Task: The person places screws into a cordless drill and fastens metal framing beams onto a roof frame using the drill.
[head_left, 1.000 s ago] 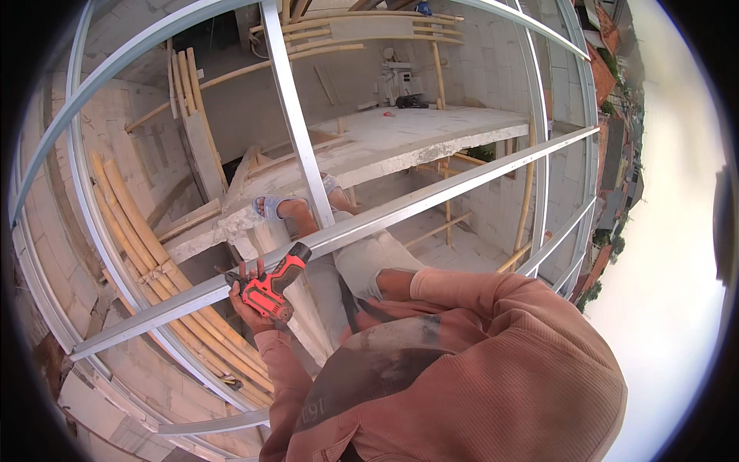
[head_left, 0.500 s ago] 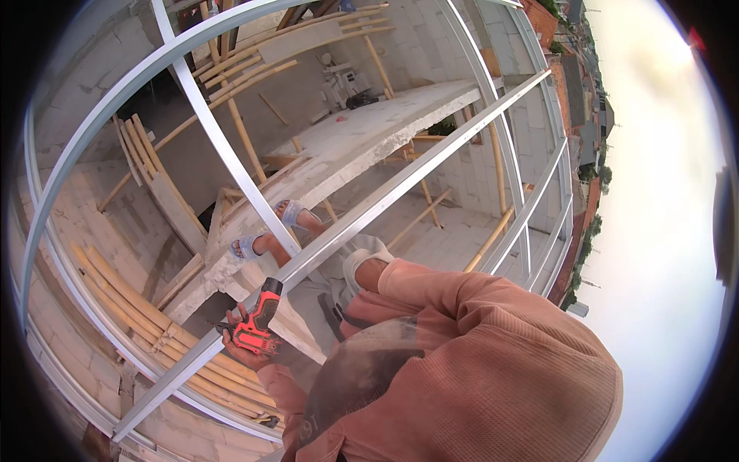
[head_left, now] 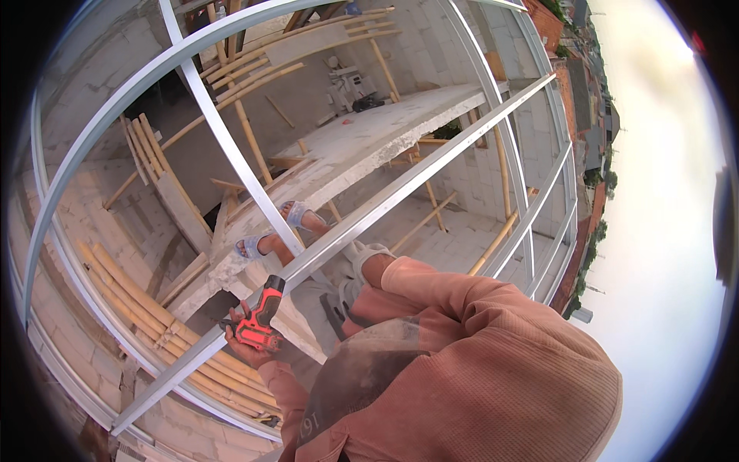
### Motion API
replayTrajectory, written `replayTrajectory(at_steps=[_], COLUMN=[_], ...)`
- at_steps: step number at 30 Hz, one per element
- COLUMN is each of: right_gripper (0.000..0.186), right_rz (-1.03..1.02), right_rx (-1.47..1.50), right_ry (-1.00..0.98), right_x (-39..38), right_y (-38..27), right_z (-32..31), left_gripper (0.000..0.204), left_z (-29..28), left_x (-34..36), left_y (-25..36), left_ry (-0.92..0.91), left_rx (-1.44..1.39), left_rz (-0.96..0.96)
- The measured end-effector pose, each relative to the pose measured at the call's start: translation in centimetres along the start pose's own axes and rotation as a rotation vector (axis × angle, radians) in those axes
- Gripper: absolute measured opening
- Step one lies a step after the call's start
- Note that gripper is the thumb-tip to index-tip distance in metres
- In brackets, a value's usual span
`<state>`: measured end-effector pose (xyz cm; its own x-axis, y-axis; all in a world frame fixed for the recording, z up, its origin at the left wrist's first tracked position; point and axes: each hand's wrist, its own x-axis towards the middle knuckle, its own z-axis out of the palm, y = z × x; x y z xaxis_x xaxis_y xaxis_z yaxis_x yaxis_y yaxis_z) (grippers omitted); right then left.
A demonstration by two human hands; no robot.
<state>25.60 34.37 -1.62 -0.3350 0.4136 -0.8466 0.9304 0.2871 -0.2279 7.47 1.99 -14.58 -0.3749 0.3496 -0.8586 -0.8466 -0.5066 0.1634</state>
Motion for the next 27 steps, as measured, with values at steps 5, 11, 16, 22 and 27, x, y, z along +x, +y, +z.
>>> replayTrajectory(at_steps=[5, 11, 16, 22, 27], right_gripper=[0.035, 0.030, 0.026, 0.022, 0.020], right_rz=[-0.156, -0.357, -0.473, -0.456, -0.537], right_rx=[0.026, -0.007, -0.101, -0.451, -0.395], right_ry=[-0.105, -0.263, -0.341, -0.341, 0.088], right_x=[-0.5, -2.0, -3.2, -9.5, -6.5], right_y=[0.5, 0.8, -0.2, 5.8, 4.2], right_z=[-1.4, -3.5, -4.5, -11.3, -12.9], left_gripper=[0.048, 0.053, 0.054, 0.053, 0.049], left_z=[0.3, -0.4, -0.1, 0.7, 2.6], left_x=[-0.1, 0.0, 0.3, -0.6, -2.1], left_y=[0.0, -0.2, -0.5, -0.2, 0.0], left_ry=[0.036, 0.001, 0.032, 0.030, -0.085], left_rx=[0.011, -0.051, -0.075, -0.086, -0.062], left_rz=[-0.018, 0.011, 0.008, 0.032, 0.025])
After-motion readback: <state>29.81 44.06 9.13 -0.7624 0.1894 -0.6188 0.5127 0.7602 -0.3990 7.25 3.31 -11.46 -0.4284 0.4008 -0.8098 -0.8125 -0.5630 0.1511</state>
